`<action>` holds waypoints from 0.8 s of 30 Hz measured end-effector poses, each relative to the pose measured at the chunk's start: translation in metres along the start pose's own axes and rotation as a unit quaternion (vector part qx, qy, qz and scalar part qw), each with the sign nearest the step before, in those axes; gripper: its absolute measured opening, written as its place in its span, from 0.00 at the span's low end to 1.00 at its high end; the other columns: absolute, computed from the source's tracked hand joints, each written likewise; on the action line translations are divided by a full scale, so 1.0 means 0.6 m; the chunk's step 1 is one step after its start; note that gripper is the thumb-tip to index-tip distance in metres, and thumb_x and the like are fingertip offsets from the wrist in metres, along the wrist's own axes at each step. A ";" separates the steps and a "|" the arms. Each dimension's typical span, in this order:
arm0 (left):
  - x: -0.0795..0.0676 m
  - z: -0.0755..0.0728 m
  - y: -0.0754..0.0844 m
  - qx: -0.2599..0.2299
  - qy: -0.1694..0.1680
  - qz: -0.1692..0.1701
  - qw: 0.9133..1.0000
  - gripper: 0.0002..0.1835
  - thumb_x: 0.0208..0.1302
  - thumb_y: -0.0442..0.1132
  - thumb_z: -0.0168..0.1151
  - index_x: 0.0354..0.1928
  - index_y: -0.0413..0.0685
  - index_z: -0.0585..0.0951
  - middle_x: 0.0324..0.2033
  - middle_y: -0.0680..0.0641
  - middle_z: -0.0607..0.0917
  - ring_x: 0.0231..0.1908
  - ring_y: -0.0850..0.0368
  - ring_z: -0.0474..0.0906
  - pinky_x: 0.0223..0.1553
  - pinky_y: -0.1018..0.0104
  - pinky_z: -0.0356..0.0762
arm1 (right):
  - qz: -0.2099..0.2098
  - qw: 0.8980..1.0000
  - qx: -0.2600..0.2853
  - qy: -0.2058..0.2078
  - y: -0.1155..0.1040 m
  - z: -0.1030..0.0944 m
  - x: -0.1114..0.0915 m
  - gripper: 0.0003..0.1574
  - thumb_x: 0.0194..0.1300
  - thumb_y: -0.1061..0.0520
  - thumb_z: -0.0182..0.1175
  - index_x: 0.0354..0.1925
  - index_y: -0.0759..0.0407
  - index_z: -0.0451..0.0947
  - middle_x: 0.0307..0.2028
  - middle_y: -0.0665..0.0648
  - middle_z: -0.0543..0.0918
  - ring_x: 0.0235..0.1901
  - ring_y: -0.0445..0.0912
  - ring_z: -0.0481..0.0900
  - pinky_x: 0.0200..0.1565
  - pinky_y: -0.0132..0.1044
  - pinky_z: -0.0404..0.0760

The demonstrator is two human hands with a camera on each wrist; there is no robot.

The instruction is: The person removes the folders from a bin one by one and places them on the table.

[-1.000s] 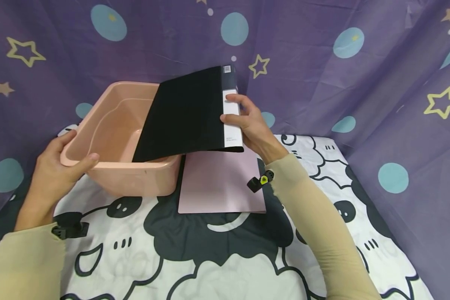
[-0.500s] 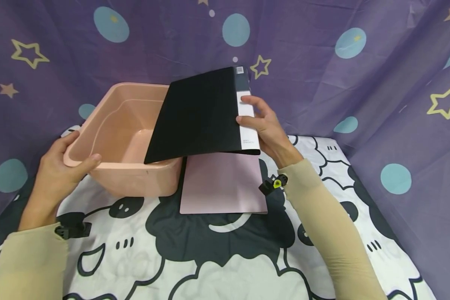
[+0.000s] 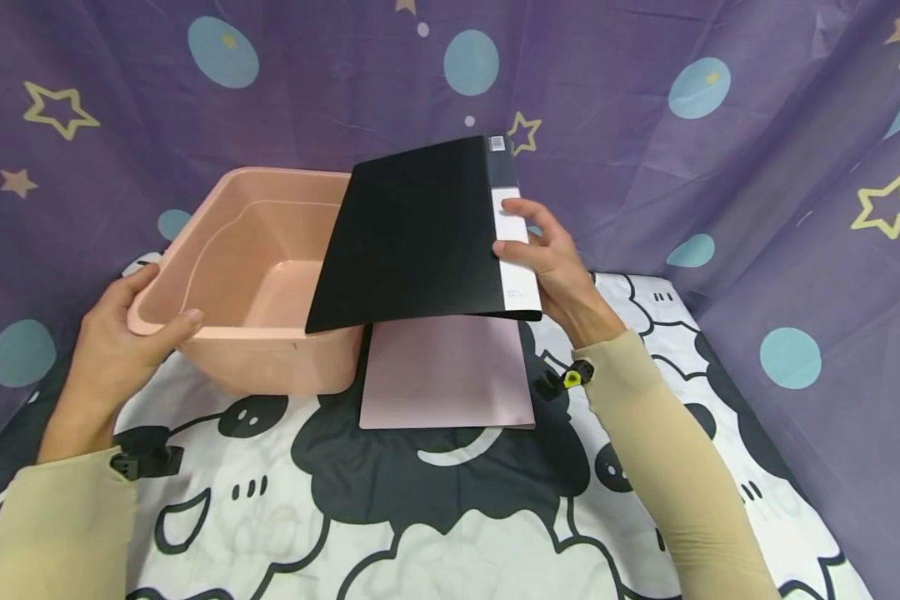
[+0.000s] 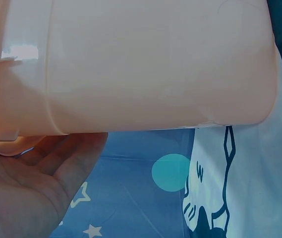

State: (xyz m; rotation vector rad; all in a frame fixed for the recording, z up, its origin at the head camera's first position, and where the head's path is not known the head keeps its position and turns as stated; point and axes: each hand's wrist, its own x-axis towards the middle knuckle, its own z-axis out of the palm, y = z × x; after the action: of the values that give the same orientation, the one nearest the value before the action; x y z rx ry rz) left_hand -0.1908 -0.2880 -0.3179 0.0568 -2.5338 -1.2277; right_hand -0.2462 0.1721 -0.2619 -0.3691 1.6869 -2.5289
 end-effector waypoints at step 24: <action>-0.002 0.001 -0.001 0.001 -0.008 -0.014 1.000 0.45 0.57 0.46 0.69 0.74 0.63 0.56 0.69 0.44 0.62 0.57 0.57 0.65 0.44 0.79 0.65 | -0.037 0.998 -0.041 -0.002 -0.010 -0.056 -0.036 0.32 0.58 0.74 0.58 0.60 0.57 0.67 0.44 0.62 0.79 0.39 0.51 0.82 0.40 0.40 0.81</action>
State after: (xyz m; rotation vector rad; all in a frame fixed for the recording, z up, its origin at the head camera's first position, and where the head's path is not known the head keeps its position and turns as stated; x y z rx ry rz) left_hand -0.1899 -0.2879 -0.3191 0.0838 -2.5571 -1.2410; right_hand -0.2333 0.2092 -0.2721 -0.4487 1.8123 -2.5135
